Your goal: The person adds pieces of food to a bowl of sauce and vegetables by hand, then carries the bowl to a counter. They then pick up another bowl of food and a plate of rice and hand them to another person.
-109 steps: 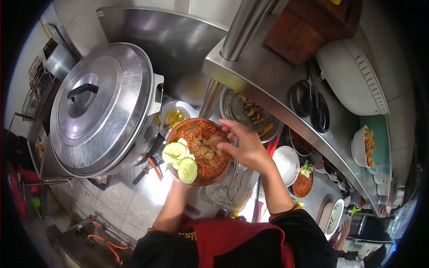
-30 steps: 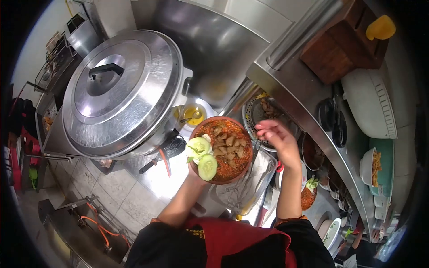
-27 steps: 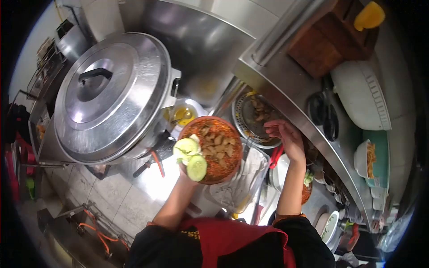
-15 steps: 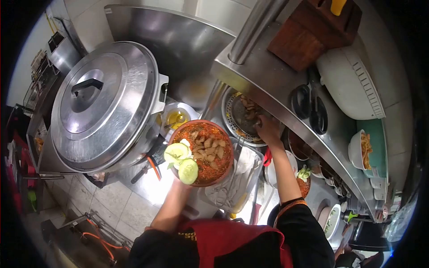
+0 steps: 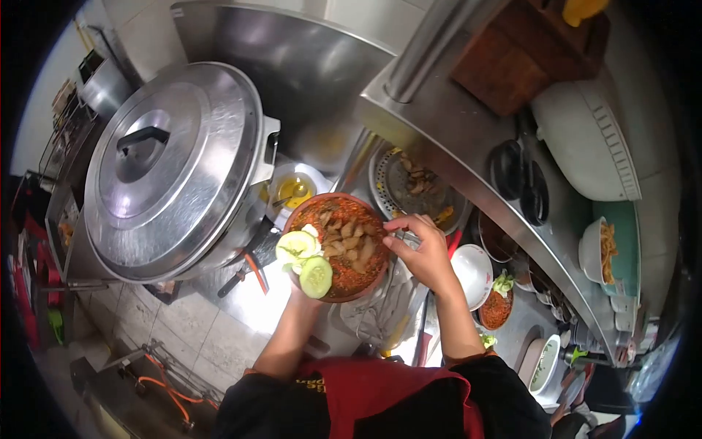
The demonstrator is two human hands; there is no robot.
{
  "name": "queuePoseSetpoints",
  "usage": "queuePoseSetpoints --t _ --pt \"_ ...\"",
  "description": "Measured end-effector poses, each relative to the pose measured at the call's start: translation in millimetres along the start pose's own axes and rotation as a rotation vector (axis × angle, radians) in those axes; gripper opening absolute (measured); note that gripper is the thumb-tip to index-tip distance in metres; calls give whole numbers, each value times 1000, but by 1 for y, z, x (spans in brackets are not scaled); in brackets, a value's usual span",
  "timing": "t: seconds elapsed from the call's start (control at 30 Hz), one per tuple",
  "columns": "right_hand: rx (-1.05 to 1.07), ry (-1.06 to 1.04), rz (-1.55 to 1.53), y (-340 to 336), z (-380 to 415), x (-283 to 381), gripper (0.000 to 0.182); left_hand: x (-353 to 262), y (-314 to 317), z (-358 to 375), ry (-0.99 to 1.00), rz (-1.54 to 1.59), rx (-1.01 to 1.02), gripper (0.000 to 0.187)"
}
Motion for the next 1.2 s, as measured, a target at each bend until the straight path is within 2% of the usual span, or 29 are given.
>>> queuePoseSetpoints --t 0.03,0.07,0.13,0.17,0.27,0.3,0.4,0.5,0.57,0.67,0.8,0.87,0.93,0.97,1.0,1.03,1.1,1.2 --pt "-141 -29 33 -14 1 -8 19 -1 -23 -7 9 -96 -103 62" --pt "-205 50 94 -24 -1 -36 20 -2 -45 -13 23 -193 -209 86" --pt "-322 210 206 -52 -9 -109 21 -6 -32 -9 52 -261 -197 90" --pt "-271 170 302 -56 -19 -136 26 -10 -25 -6 70 -295 -194 92" --pt "-226 10 602 -45 -34 -172 38 -2 13 -4 -5 -30 -25 46" --pt "-224 -48 702 -38 -37 -179 41 -2 14 -5 3 -14 10 45" --pt "-187 -96 719 -18 -48 -217 48 -3 -2 -7 7 18 44 42" --pt "-219 -123 557 -21 -56 -227 41 -3 -24 -15 20 -3 -21 40" --pt "-184 -118 638 -18 -57 -235 33 -3 -40 -16 55 -91 -70 38" --pt "-185 -140 671 -18 -59 -227 23 -2 -26 -13 30 -73 -28 36" --pt "-242 -163 585 -29 -57 -231 22 -10 5 -1 49 -53 -11 37" --pt "-245 -15 366 -36 -54 -304 22 -6 0 -9 35 -4 4 38" --pt "-219 173 183 -37 -48 -332 23 -9 -23 -7 46 -117 -191 70" --pt "-195 283 110 -39 -43 -347 24 -10 -28 -7 45 -132 -221 77" --pt "-207 257 161 -44 -42 -335 24 -10 -33 -7 43 -146 -251 85" --pt "-219 232 212 -50 -42 -320 24 -9 -31 -8 34 -120 -214 83" --pt "-308 -88 557 -44 -42 -255 22 -7 -26 -10 27 -133 -170 81" --pt "-203 -146 670 -21 -48 -217 20 -9 -19 -8 45 -214 -133 78"
Point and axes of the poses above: each hand's wrist, its own z-axis away from the middle knuckle, its own y-axis out of the palm, x = y × z, the point moved 10 cm from there along -z, towards the middle knuckle, and after that the axes turned 4 degrees about -x, right-handed, at the moved point
